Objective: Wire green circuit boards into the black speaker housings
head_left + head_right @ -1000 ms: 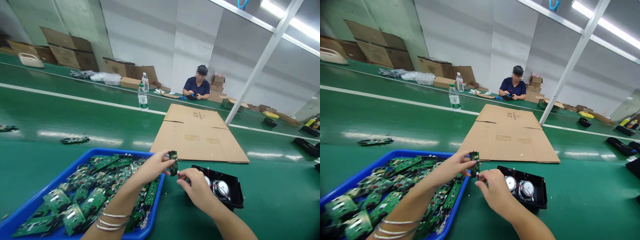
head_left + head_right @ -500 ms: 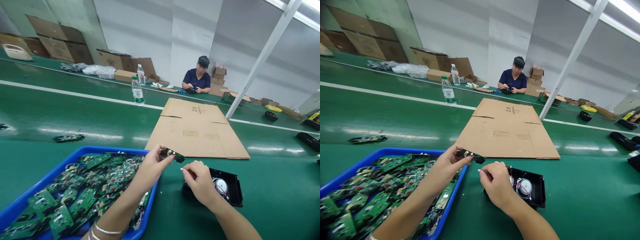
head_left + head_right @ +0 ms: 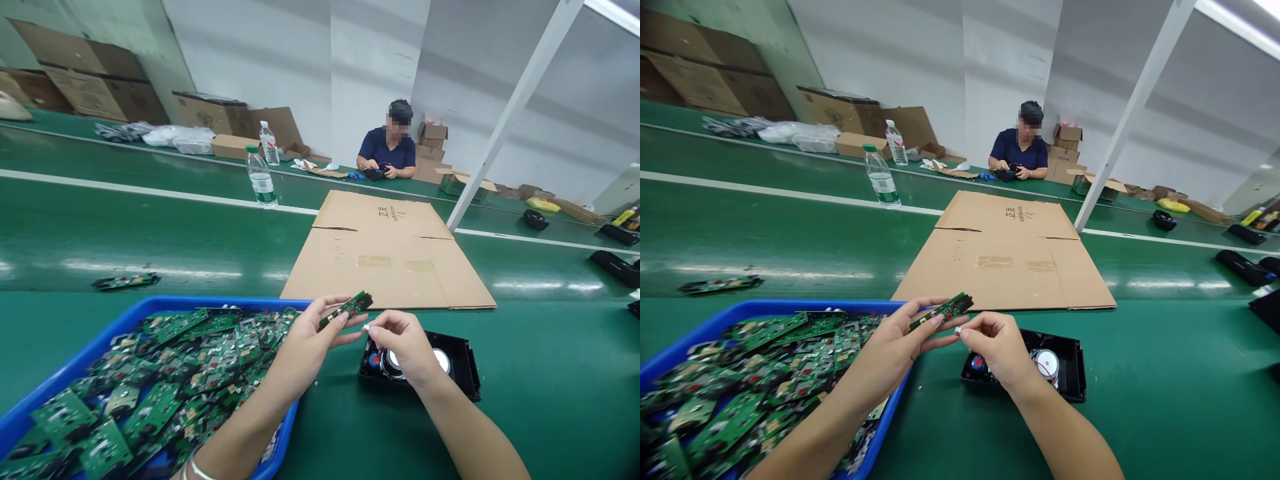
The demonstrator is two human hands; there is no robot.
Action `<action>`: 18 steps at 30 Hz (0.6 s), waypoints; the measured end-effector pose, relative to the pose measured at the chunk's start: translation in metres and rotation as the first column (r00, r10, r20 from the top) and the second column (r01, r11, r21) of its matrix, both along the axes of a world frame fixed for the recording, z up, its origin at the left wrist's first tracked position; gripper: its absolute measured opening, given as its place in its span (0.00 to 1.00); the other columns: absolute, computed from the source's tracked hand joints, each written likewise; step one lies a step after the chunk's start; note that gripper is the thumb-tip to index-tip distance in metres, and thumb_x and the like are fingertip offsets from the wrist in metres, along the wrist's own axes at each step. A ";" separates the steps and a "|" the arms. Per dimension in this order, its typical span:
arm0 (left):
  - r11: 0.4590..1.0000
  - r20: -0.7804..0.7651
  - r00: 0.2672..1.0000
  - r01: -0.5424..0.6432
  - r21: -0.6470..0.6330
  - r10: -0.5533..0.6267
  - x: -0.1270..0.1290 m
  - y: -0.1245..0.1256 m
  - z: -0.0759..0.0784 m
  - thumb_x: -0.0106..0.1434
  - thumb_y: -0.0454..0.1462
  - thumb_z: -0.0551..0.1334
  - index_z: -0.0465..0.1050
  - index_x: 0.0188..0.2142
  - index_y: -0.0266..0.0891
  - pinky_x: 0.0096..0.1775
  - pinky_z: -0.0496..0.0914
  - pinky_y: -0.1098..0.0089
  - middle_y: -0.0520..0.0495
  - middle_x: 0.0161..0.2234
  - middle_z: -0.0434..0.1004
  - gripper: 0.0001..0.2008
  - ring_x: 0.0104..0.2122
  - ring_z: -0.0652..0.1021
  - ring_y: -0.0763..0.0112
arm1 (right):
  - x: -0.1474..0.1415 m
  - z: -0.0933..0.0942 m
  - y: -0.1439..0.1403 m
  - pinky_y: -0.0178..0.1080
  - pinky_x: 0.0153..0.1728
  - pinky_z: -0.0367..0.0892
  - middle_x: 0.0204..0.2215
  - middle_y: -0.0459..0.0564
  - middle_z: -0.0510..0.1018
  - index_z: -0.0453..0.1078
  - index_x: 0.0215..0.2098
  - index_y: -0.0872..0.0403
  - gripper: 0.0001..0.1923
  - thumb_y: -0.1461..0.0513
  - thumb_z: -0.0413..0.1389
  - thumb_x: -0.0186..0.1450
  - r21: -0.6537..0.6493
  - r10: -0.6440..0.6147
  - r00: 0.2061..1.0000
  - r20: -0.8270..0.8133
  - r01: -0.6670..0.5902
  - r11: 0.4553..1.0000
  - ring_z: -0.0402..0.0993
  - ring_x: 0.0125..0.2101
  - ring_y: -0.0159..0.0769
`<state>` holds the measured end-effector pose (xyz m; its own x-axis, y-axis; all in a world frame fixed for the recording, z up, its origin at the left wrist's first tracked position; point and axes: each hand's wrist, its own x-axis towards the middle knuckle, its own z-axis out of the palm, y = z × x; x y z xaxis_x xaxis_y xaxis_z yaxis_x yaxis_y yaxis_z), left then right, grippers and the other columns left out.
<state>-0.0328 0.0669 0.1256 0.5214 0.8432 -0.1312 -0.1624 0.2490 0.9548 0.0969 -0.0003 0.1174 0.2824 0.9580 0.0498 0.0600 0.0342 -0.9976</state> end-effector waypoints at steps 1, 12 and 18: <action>0.999 -0.025 0.999 0.023 0.034 -0.023 0.000 -0.001 0.001 0.47 0.47 0.65 0.66 0.40 0.37 0.40 0.75 0.60 0.43 0.45 0.71 0.24 0.38 0.77 0.57 | -0.001 0.000 -0.001 0.34 0.23 0.56 0.16 0.43 0.67 0.68 0.20 0.53 0.08 0.59 0.55 0.53 0.064 -0.071 0.984 0.166 0.061 0.996 0.60 0.20 0.29; 0.936 -0.311 0.949 0.153 0.316 -0.050 -0.003 -0.011 0.005 0.53 0.46 0.56 0.71 0.42 0.39 0.44 0.72 0.64 0.45 0.43 0.75 0.20 0.43 0.75 0.57 | -0.011 -0.013 -0.002 0.36 0.29 0.50 0.16 0.44 0.65 0.62 0.19 0.55 0.14 0.68 0.46 0.62 0.521 -0.493 0.357 0.793 0.021 0.853 0.56 0.23 0.31; 0.876 -0.360 0.932 0.211 0.434 -0.046 -0.001 -0.013 -0.001 0.57 0.44 0.53 0.69 0.45 0.38 0.49 0.67 0.65 0.45 0.46 0.74 0.20 0.50 0.70 0.59 | -0.011 -0.016 -0.003 0.37 0.29 0.48 0.16 0.45 0.63 0.60 0.18 0.55 0.17 0.69 0.45 0.64 0.543 -0.530 0.190 0.826 -0.020 0.839 0.55 0.23 0.32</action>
